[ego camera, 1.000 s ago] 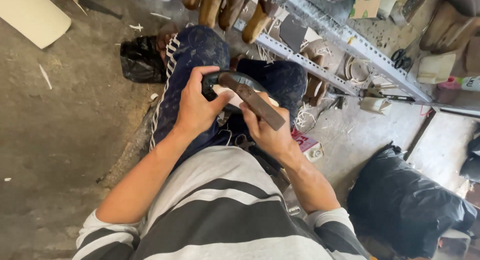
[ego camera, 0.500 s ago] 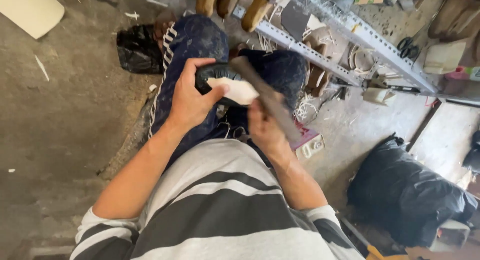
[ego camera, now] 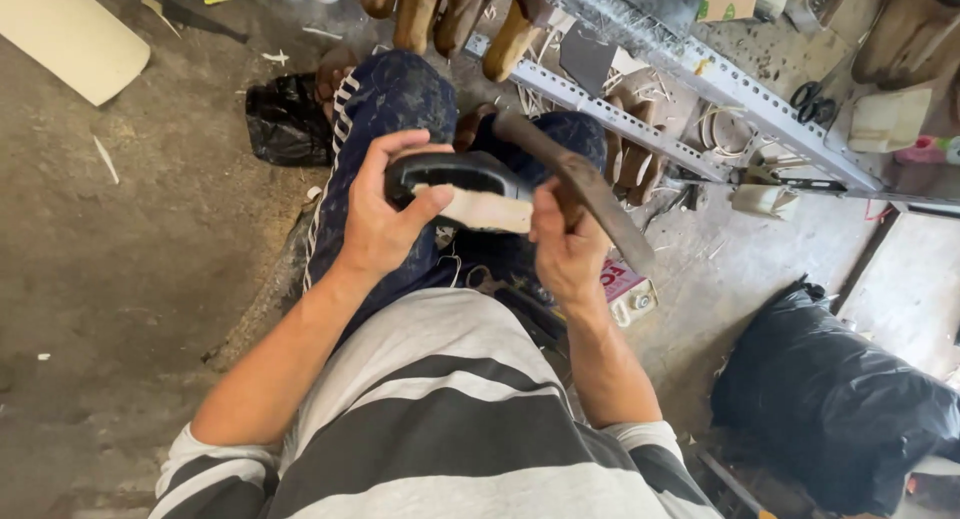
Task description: Shaping a leather shoe upper over a last using pliers and a hammer in a workshop.
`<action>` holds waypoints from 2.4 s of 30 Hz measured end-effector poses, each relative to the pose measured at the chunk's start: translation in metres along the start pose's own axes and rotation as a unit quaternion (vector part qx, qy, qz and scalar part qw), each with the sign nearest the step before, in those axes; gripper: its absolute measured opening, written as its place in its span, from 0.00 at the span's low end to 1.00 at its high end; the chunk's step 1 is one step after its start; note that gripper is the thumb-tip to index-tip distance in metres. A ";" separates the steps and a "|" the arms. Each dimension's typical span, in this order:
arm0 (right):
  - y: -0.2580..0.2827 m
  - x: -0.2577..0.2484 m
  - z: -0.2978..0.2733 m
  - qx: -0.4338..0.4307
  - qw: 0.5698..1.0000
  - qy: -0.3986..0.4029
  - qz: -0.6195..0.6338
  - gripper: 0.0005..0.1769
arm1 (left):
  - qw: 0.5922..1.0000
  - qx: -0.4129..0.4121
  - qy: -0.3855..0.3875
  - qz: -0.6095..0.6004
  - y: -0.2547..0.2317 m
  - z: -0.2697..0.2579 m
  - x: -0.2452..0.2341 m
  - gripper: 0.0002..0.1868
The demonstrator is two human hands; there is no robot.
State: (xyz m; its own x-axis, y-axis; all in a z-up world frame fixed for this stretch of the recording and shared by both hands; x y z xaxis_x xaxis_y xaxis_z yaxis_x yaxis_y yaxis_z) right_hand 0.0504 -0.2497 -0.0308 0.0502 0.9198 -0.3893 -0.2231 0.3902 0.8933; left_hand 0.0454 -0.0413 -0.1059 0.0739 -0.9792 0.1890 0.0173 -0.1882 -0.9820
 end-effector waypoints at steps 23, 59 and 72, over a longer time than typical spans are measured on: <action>0.070 -0.047 -0.026 -0.046 0.987 0.139 0.070 0.10 | 0.965 0.261 0.013 -0.011 -0.081 -0.014 0.033 0.39; -0.115 -0.094 -0.080 0.327 0.944 -0.049 0.011 0.16 | 0.891 0.259 0.201 0.314 -0.064 -0.028 0.119 0.38; -0.136 -0.104 -0.093 0.321 0.944 0.027 -0.074 0.13 | 0.693 0.416 0.032 0.589 -0.025 -0.054 0.074 0.18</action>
State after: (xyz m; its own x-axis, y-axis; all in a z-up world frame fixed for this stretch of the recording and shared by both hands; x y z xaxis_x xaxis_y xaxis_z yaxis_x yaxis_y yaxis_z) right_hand -0.0153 -0.4024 -0.1333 -0.0198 0.8567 -0.5155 0.4182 0.4754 0.7740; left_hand -0.0032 -0.1129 -0.0676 0.4809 -0.4234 -0.7678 0.5527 0.8261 -0.1094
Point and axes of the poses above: each hand's wrist, its own z-axis towards the middle knuckle, its own x-axis out of the palm, y = z × x, the point moved 9 cm from there along z, towards the middle knuckle, and after that the axes turned 2 degrees about x, right-handed, at the moved point
